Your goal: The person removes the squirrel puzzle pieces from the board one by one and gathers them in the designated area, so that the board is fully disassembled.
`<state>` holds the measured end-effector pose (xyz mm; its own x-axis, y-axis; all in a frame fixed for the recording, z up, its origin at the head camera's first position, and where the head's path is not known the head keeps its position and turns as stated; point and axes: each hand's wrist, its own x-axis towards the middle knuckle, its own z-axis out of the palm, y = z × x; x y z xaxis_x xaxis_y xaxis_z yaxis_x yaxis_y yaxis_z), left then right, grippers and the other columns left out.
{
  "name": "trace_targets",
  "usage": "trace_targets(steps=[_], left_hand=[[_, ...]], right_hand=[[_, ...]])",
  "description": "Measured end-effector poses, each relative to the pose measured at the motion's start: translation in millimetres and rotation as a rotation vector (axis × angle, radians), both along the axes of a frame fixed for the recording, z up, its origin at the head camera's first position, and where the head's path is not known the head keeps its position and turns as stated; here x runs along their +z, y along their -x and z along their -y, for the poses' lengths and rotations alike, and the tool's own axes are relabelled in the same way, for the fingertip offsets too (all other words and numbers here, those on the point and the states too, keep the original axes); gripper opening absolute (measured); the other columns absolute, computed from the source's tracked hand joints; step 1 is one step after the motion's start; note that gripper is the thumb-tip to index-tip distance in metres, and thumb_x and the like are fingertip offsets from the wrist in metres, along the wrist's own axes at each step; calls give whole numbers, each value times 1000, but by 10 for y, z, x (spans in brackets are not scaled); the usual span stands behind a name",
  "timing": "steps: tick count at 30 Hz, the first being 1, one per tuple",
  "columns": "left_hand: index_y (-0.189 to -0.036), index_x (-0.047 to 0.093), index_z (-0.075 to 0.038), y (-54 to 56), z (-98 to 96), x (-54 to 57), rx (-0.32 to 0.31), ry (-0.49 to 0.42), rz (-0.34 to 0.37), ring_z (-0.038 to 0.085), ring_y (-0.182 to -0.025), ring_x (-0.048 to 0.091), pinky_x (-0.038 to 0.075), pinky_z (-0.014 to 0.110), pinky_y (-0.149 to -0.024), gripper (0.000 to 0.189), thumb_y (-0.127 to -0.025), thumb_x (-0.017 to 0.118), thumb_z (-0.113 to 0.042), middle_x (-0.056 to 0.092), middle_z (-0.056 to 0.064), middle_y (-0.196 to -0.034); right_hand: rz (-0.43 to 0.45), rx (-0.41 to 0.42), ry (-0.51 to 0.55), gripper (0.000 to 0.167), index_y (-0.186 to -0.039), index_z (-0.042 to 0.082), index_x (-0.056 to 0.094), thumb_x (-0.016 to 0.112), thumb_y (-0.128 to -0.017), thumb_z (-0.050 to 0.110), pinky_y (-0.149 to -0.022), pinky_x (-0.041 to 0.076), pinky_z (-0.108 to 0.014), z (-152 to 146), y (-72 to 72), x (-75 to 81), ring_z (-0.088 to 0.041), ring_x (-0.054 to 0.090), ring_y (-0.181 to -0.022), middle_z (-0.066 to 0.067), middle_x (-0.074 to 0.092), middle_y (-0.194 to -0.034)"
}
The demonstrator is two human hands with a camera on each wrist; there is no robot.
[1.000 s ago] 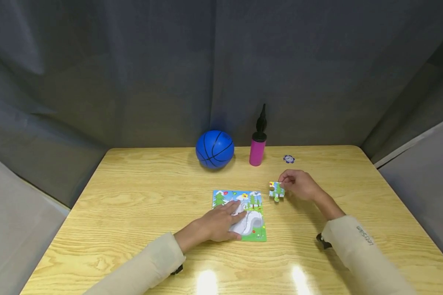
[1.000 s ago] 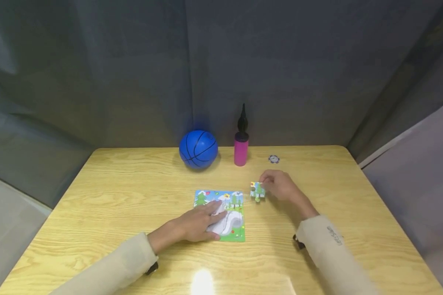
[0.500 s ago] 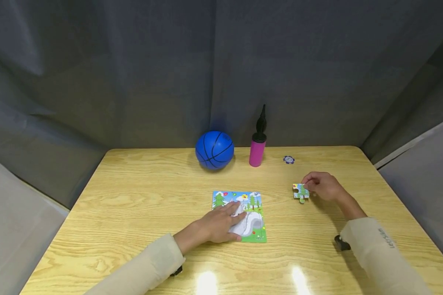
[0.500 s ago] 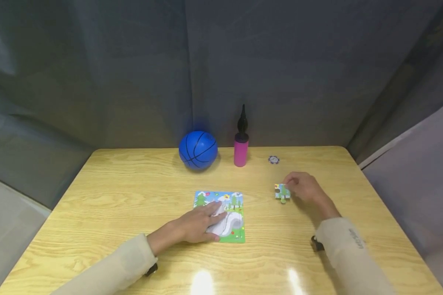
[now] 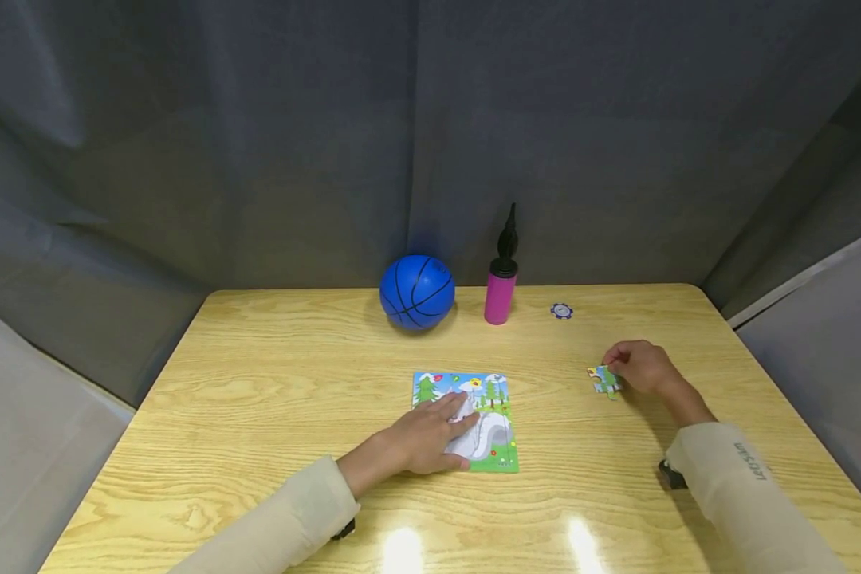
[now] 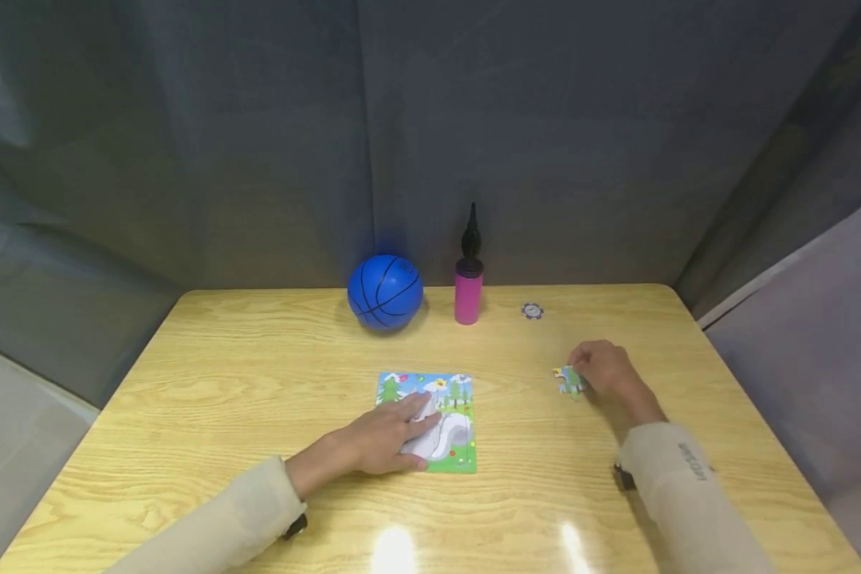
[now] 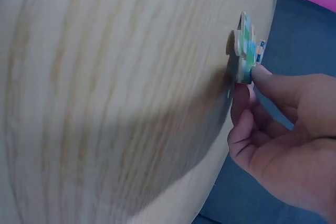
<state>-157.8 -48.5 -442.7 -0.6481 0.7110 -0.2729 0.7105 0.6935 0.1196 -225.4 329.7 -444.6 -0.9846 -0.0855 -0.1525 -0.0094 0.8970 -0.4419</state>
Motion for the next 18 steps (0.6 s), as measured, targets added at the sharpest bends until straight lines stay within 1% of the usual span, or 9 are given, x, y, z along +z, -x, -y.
trace_targets(steps=[4,11,14,18], left_hand=[[-151,24,-22,-10,-3,5,1,2,0,27,-148,15,22,42,-118,73,-92,48,-57,12,12,-160],[-152,24,-22,-4,-1,-4,-6,3,-9,27,-148,15,22,42,-118,73,-92,47,-57,12,12,-160],[-152,24,-22,2,7,-18,-15,-2,-21,27,-148,15,23,43,-118,73,-92,47,-57,13,13,-160],[-152,24,-22,-6,18,-23,-23,-17,-31,28,-147,17,25,44,-117,72,-92,46,-57,13,14,-159]], right_hand=[[11,-7,-12,15,-97,0,64,53,-95,10,-67,41,-29,4,-10,-10,-20,53,-78,-11,63,-87],[-35,-4,-8,16,-96,0,65,53,-95,11,-72,42,-38,54,4,28,-21,54,-80,-11,64,-88],[-53,-2,6,16,-96,2,66,55,-95,13,-72,44,-38,133,17,53,-20,56,-80,-11,65,-88],[-57,13,58,16,-96,3,67,57,-94,15,-68,46,-35,294,22,93,-20,57,-78,-11,66,-88]])
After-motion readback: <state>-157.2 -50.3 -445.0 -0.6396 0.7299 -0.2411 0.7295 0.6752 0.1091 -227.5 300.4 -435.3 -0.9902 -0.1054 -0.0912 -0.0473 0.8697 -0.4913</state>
